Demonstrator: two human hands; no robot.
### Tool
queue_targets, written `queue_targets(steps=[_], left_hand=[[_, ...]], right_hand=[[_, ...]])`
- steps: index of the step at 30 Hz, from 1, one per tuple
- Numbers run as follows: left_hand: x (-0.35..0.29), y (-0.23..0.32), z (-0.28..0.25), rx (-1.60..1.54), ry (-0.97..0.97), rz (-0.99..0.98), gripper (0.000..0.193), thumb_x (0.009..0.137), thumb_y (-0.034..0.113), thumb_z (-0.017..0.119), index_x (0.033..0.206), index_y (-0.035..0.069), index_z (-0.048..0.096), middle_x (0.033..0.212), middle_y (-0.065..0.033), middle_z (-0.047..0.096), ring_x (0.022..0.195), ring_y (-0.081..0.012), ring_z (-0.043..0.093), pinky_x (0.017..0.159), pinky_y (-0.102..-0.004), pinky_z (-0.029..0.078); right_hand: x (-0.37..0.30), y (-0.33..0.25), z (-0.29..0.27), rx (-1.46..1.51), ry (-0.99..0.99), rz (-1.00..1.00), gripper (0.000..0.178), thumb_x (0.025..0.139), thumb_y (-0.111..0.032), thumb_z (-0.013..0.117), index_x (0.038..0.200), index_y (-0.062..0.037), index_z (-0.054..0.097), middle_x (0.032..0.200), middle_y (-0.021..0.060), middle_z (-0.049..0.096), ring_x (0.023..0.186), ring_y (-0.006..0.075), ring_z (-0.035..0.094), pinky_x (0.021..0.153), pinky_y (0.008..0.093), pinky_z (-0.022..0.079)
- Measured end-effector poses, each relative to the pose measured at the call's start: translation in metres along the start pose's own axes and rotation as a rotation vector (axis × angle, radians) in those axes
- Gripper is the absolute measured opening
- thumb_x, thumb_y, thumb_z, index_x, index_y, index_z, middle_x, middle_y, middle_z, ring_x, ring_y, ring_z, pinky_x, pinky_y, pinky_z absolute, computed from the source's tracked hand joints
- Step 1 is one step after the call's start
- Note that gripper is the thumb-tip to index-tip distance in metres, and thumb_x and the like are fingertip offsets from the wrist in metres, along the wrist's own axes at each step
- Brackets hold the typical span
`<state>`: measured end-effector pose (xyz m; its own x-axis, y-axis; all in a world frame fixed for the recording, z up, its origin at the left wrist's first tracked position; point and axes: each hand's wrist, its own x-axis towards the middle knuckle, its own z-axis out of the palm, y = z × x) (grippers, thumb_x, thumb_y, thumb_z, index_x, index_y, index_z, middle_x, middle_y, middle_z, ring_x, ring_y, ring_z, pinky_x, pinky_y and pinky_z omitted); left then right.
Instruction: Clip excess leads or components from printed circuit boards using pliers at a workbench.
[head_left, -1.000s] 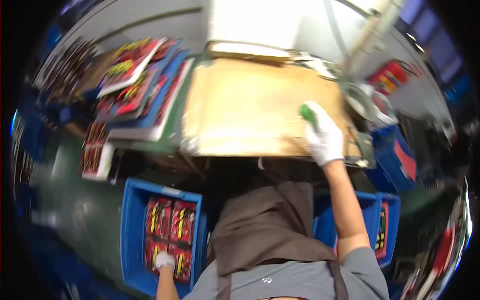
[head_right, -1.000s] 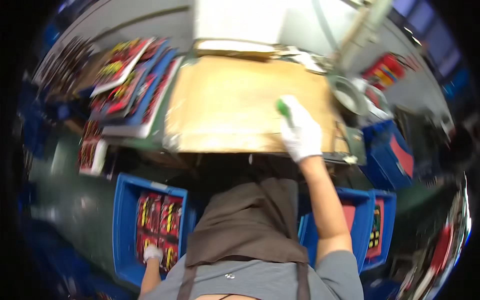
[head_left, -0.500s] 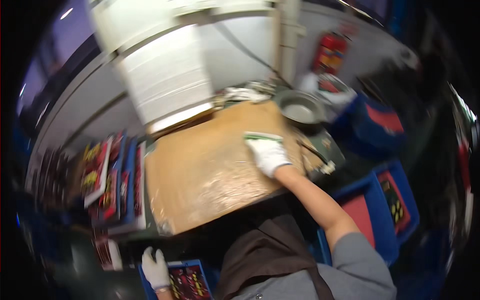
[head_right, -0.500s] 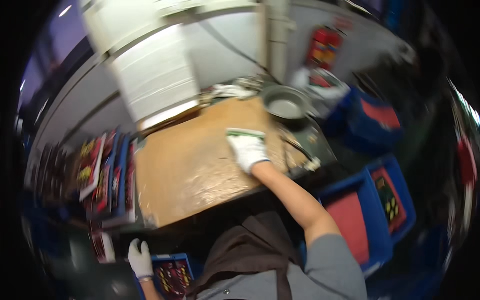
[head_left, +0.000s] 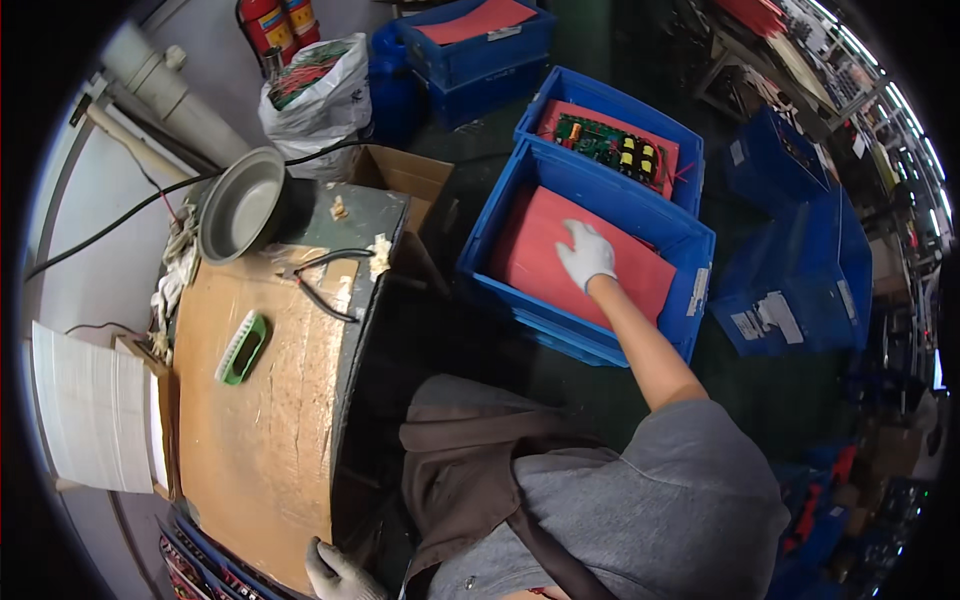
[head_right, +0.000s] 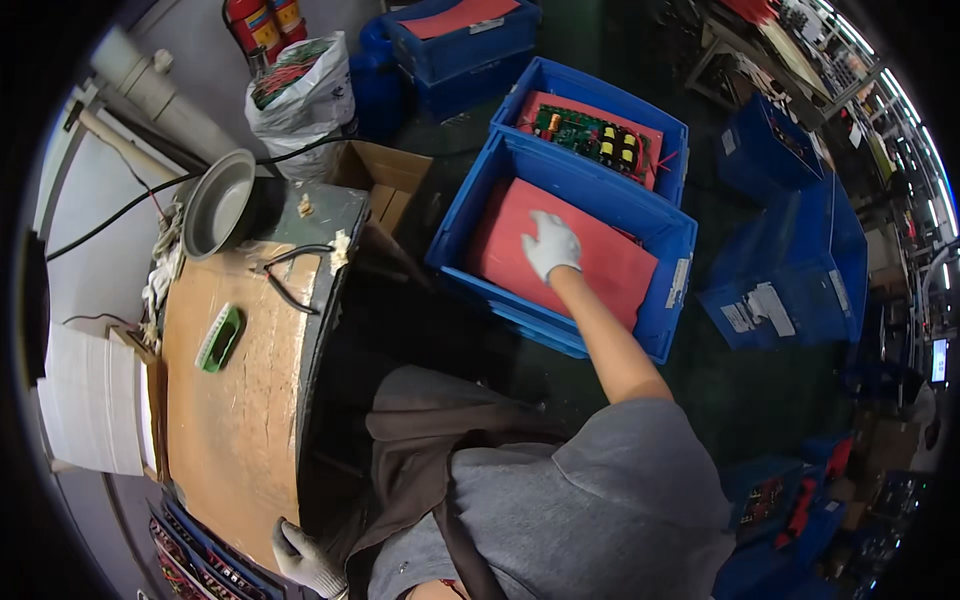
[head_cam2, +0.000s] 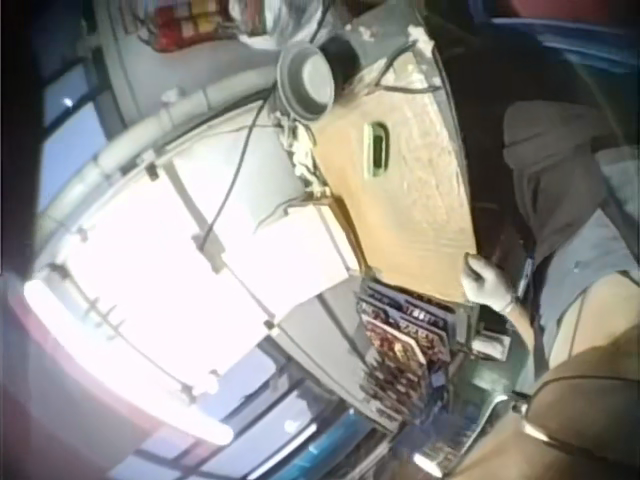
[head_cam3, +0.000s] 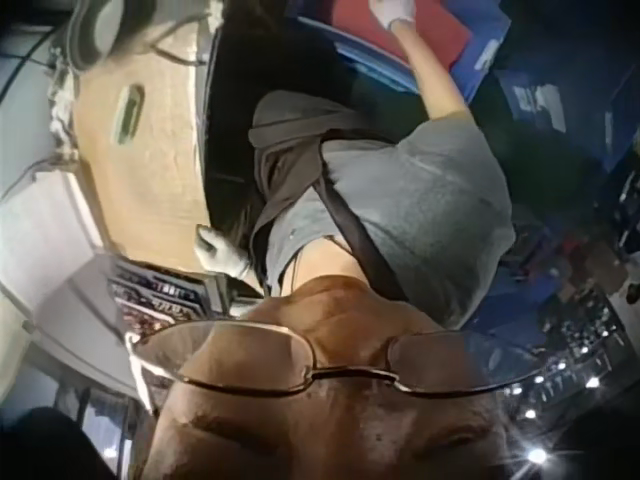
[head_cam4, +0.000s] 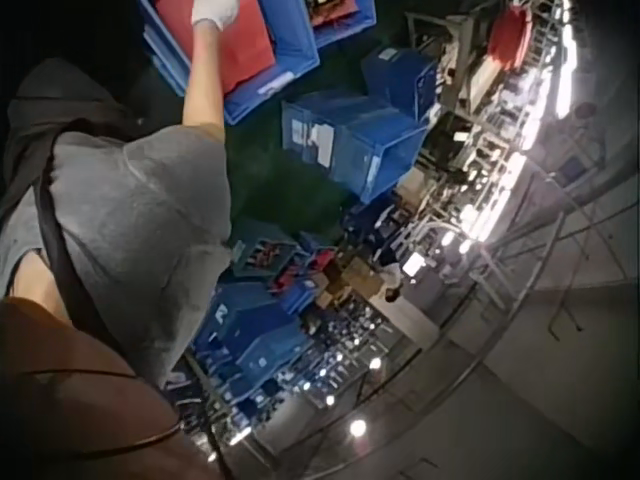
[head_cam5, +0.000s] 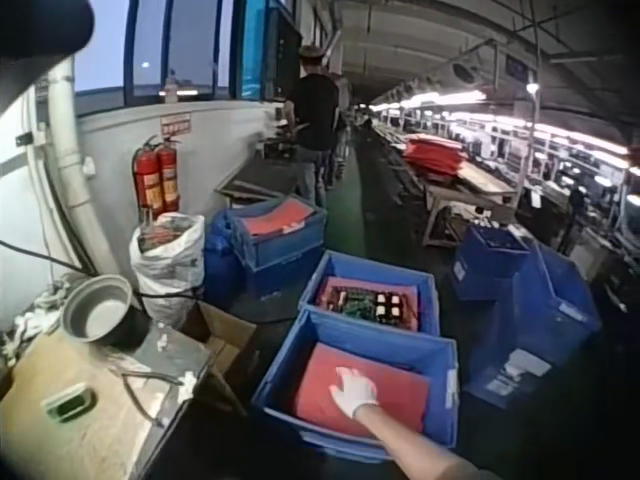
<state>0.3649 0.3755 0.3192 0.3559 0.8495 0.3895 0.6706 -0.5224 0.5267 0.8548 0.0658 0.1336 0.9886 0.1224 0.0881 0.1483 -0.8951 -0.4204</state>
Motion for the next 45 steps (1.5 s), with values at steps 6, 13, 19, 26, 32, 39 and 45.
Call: queue_targets(steps=[6, 13, 19, 26, 32, 39, 45], left_hand=[[-0.011, 0.005, -0.003, 0.165, -0.194, 0.144, 0.022, 0.099, 0.020, 0.071, 0.104, 0.000, 0.075, 0.094, -0.0208, 0.074, 0.082, -0.0356, 0.071, 0.076, -0.0418, 0.057], [-0.015, 0.007, -0.001, 0.182, -0.194, 0.137, 0.023, 0.098, 0.022, 0.072, 0.105, 0.001, 0.075, 0.092, -0.0221, 0.073, 0.080, -0.0378, 0.070, 0.076, -0.0439, 0.056], [-0.012, 0.023, 0.004, 0.142, -0.190, 0.196, 0.023, 0.098, 0.022, 0.071, 0.107, 0.001, 0.074, 0.094, -0.0211, 0.073, 0.083, -0.0376, 0.070, 0.076, -0.0435, 0.057], [-0.017, 0.029, 0.008, 0.108, -0.225, 0.278, 0.025, 0.099, 0.022, 0.070, 0.111, 0.002, 0.074, 0.101, -0.0188, 0.075, 0.090, -0.0361, 0.072, 0.081, -0.0414, 0.058], [-0.032, 0.020, -0.007, 0.151, -0.189, 0.202, 0.023, 0.099, 0.021, 0.069, 0.110, 0.002, 0.075, 0.103, -0.0187, 0.075, 0.092, -0.0347, 0.073, 0.083, -0.0404, 0.058], [-0.040, 0.024, 0.002, 0.107, -0.244, 0.198, 0.025, 0.099, 0.021, 0.069, 0.111, 0.000, 0.074, 0.104, -0.0191, 0.076, 0.093, -0.0330, 0.073, 0.085, -0.0391, 0.058], [-0.033, 0.019, 0.025, 0.001, -0.178, 0.306, 0.020, 0.097, 0.016, 0.072, 0.107, -0.001, 0.077, 0.095, -0.0183, 0.077, 0.085, -0.0290, 0.075, 0.080, -0.0369, 0.059]], right_hand=[[-0.065, 0.101, 0.050, -0.465, -0.720, 0.464, 0.119, 0.068, -0.051, 0.087, 0.163, -0.0158, 0.024, 0.162, 0.0231, 0.034, 0.148, 0.0407, 0.039, 0.115, 0.0519, 0.042], [-0.046, 0.116, 0.087, -0.697, -0.825, 0.201, 0.097, 0.087, -0.035, 0.071, 0.165, -0.0185, 0.015, 0.165, 0.0272, 0.026, 0.144, 0.0467, 0.041, 0.113, 0.0549, 0.041], [-0.043, 0.109, 0.090, -0.557, -0.813, 0.046, 0.075, 0.094, -0.026, 0.061, 0.161, -0.0169, 0.029, 0.160, 0.0289, 0.033, 0.143, 0.0496, 0.041, 0.111, 0.0573, 0.042], [-0.044, 0.134, 0.133, -0.724, -0.778, -0.044, 0.071, 0.100, -0.023, 0.054, 0.165, -0.0202, 0.024, 0.164, 0.0289, 0.028, 0.145, 0.0526, 0.037, 0.108, 0.0632, 0.042], [-0.051, 0.113, 0.123, -0.768, -0.830, -0.039, 0.069, 0.103, -0.025, 0.050, 0.165, -0.0197, 0.022, 0.166, 0.0275, 0.026, 0.148, 0.0503, 0.033, 0.107, 0.0650, 0.042], [-0.050, 0.159, 0.134, -0.620, -0.715, 0.146, 0.059, 0.106, -0.031, 0.043, 0.163, -0.0276, 0.026, 0.168, 0.0230, 0.021, 0.150, 0.0545, 0.025, 0.107, 0.0729, 0.034], [-0.040, 0.143, 0.116, -0.361, -0.584, 0.009, 0.043, 0.096, -0.018, 0.052, 0.139, -0.0133, 0.056, 0.130, 0.0216, 0.065, 0.119, 0.0424, 0.063, 0.096, 0.0541, 0.055]])
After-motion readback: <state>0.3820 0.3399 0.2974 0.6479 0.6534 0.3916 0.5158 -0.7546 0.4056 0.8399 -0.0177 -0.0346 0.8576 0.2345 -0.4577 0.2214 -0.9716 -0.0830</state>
